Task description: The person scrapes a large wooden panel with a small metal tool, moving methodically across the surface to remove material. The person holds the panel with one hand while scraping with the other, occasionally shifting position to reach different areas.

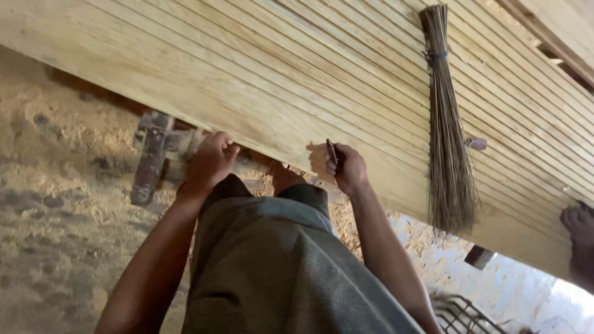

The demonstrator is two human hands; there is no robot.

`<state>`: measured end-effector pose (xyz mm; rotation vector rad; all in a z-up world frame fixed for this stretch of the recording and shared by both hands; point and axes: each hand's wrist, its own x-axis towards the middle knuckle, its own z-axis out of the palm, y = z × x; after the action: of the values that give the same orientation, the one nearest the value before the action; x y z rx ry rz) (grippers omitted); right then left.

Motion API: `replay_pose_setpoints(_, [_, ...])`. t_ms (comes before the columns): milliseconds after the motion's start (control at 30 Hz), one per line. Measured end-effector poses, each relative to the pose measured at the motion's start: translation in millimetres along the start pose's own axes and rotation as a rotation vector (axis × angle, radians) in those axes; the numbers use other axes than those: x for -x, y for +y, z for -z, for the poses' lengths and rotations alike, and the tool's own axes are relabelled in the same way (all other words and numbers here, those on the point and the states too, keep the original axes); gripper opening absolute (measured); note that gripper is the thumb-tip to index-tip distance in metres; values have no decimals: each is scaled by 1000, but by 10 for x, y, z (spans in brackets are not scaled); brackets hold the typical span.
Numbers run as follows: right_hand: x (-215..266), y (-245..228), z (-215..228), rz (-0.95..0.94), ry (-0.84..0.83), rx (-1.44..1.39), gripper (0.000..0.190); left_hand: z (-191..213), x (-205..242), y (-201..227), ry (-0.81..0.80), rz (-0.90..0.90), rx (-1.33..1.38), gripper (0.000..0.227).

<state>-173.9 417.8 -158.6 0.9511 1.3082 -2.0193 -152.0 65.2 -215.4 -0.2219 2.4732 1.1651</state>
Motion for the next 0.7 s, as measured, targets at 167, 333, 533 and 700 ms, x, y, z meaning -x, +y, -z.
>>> replay_pose_setpoints(167, [-187,-330,526,-219,-275,30,44,-587,351,356,29,-7,60,52])
replay_pose_setpoints(333, [-332,-301,812,-323,-311,75,42,-1017,532,662,87,-4,-32,54])
replay_pose_setpoints(533, [-292,-167,1270,-78,-89,372,35,-1640,778,912,154,49,55,36])
replay_pose_setpoints(700, [-406,-452,1472,170,-82,754,36,-2235,1043,997,238,173,360,42])
